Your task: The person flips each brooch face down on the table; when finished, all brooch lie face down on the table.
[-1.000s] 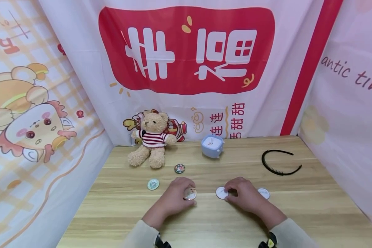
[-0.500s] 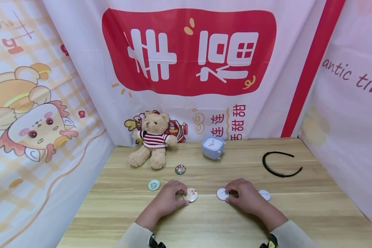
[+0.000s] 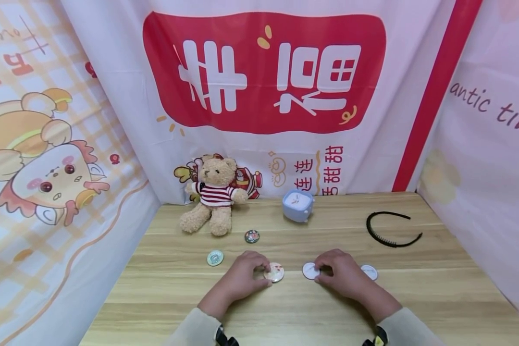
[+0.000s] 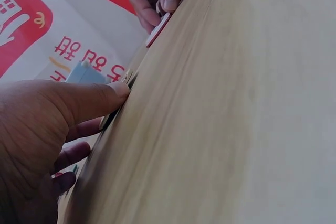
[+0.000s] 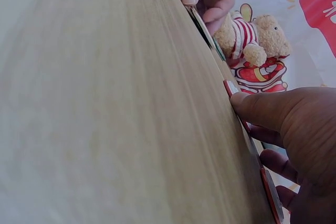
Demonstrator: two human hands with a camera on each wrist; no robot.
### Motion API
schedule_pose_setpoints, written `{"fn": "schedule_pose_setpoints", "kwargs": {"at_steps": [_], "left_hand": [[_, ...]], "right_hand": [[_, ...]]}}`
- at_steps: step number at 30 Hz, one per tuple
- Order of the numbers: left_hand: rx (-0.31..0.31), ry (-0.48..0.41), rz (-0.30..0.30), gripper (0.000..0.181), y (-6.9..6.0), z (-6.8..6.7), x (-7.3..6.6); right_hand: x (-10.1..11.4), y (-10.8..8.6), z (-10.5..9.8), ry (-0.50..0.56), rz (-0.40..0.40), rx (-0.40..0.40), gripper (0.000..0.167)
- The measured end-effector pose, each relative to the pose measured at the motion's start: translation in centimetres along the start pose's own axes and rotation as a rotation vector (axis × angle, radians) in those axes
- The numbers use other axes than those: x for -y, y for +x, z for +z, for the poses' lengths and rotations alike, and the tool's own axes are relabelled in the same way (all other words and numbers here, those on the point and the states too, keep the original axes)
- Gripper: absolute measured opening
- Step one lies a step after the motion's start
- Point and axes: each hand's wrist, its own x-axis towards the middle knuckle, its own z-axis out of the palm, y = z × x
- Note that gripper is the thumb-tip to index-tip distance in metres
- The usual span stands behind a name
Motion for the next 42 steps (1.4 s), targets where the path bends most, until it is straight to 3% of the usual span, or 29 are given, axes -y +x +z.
{"fn": "schedule_pose_setpoints", "kwargs": {"at_steps": [12, 21, 27, 33, 42], "left_hand": [[0.035, 0.01, -0.027, 0.025, 0.7, 0.7, -1.0], [0.006, -0.014, -0.005, 0.026, 0.5, 0.7, -0.5], [0.007, -0.012, -0.004, 0.025, 0.5, 0.7, -0.5], [0.005, -0.005, -0.002, 0.024, 0.6, 0.8, -0.7], [-0.016, -0.004, 0.02, 0.02, 0.4, 0.6, -0.5]], "right_hand": [[0.6, 0.2, 0.1, 0.003, -0.012, -0.01, 0.02], [3.9, 2.3, 2.2, 0.039, -0.143, -0.012, 0.026], [5.4, 3.5, 3.7, 0.014, -0.131, 0.038, 0.024], [5.6, 3.8, 4.2, -0.01, -0.104, 0.049, 0.024], [5.5, 3.6, 4.3, -0.041, -0.179, -0.008, 0.011]]}}
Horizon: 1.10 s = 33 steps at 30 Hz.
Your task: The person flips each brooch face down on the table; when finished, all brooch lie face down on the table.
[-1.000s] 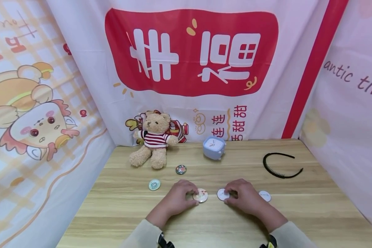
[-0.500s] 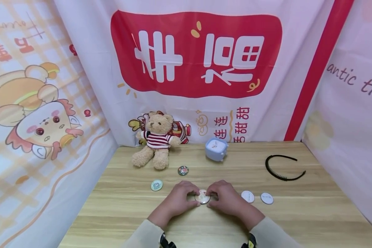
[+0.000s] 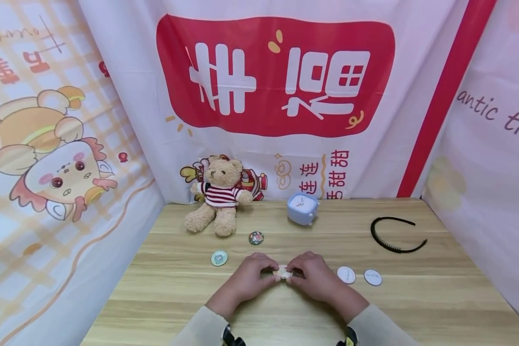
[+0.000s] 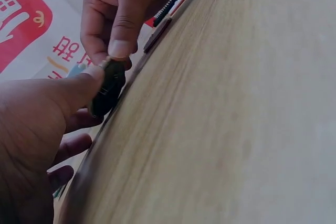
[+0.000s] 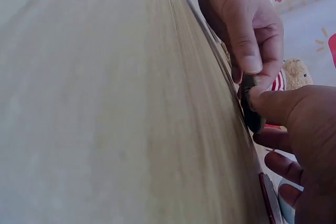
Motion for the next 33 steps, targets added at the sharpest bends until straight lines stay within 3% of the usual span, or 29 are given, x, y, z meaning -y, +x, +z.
{"fn": "schedule_pose_setpoints", "kwargs": {"at_steps": [7, 14, 20, 25, 33], "left_hand": [[-0.05, -0.007, -0.017, 0.022, 0.4, 0.2, -0.4], [-0.116, -0.044, -0.003, 0.012, 0.3, 0.4, -1.0], [-0.094, 0.008, -0.035, 0.016, 0.2, 0.6, -0.9], [-0.082, 0.011, -0.054, 0.022, 0.2, 0.6, -0.8], [-0.05, 0.013, -0.06, 0.02, 0.2, 0.7, -0.7]], "right_hand": [[0.2, 0.1, -0.4, 0.011, 0.091, -0.03, 0.013], [0.7, 0.0, -0.4, 0.018, 0.127, -0.055, 0.012], [0.8, 0.0, -0.4, 0.085, 0.214, -0.009, 0.021], [0.5, 0.0, -0.3, 0.127, 0.215, 0.035, 0.034], [0.1, 0.0, -0.3, 0.135, 0.227, 0.055, 0.033]]}}
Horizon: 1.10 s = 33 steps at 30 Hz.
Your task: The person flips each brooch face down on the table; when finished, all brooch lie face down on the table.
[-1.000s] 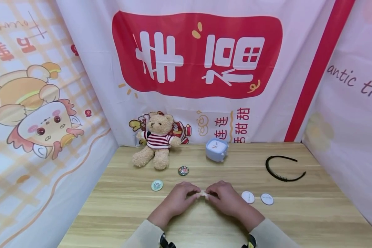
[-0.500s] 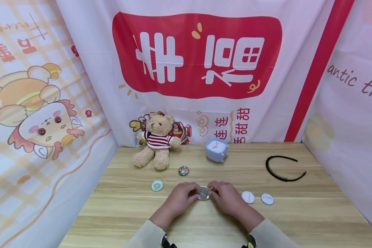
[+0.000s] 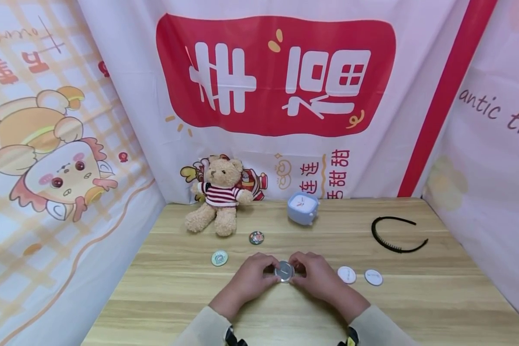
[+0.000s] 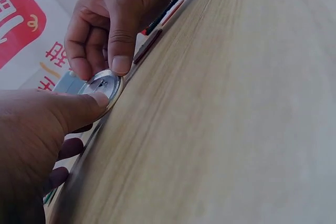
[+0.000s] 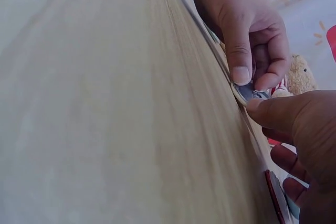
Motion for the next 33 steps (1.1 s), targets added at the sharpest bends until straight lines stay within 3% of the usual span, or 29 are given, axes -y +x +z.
{"fn": "schedule_pose_setpoints", "kwargs": {"at_steps": [3, 18, 27, 31, 33], "left_hand": [[0.01, 0.0, 0.015, 0.02, 0.13, 0.01, 0.07], [0.012, 0.074, 0.115, 0.022, 0.09, 0.02, 0.35], [0.014, 0.112, 0.197, 0.017, 0.15, 0.0, 0.45], [0.022, 0.108, 0.184, 0.016, 0.19, -0.01, 0.48], [0.028, 0.086, 0.139, 0.018, 0.22, 0.02, 0.44]], "right_hand": [[-0.23, 0.09, -0.02, 0.002, -0.006, 0.003, 0.03], [-0.76, 0.07, 0.3, -0.07, -0.214, -0.067, 0.022], [-0.67, 0.09, -0.12, -0.068, -0.178, 0.01, 0.018], [-0.57, 0.09, -0.22, -0.077, -0.189, 0.015, 0.018], [-0.63, 0.12, -0.22, -0.082, -0.198, 0.012, 0.018]]}}
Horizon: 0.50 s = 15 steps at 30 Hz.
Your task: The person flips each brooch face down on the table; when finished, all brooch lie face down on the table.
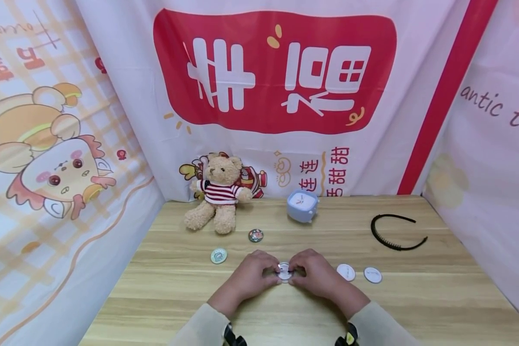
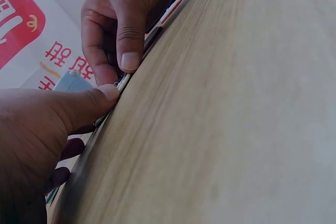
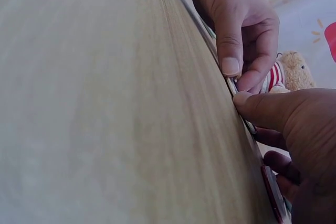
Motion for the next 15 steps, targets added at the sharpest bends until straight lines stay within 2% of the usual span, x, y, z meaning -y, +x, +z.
{"fn": "schedule_pose_setpoints", "kwargs": {"at_steps": [3, 6, 9, 11, 13, 15], "left_hand": [[-0.035, -0.043, -0.114, 0.021, 0.2, 0.0, -0.1], [-0.151, -0.063, -0.242, 0.029, 0.6, 0.0, 0.0], [-0.296, -0.036, -0.325, 0.039, 1.4, 0.2, 0.5], [-0.366, -0.013, -0.373, 0.049, 1.8, 0.3, 0.8], [-0.41, 0.005, -0.411, 0.056, 2.2, 0.4, 1.1], [-0.428, 0.01, -0.456, 0.06, 2.6, 0.5, 1.3]], "right_hand": [[-0.1, 0.1, 0.0, -0.012, -0.003, -0.003, 0.018], [-0.1, 0.1, -0.1, -0.027, -0.006, -0.005, 0.018], [-0.1, 0.2, -0.1, -0.024, 0.006, 0.003, 0.018], [0.0, 0.2, -0.1, -0.011, 0.019, 0.01, 0.018], [0.1, 0.1, -0.1, 0.002, 0.03, 0.015, 0.019], [0.2, 0.0, -0.1, 0.008, 0.032, 0.016, 0.019]]}}
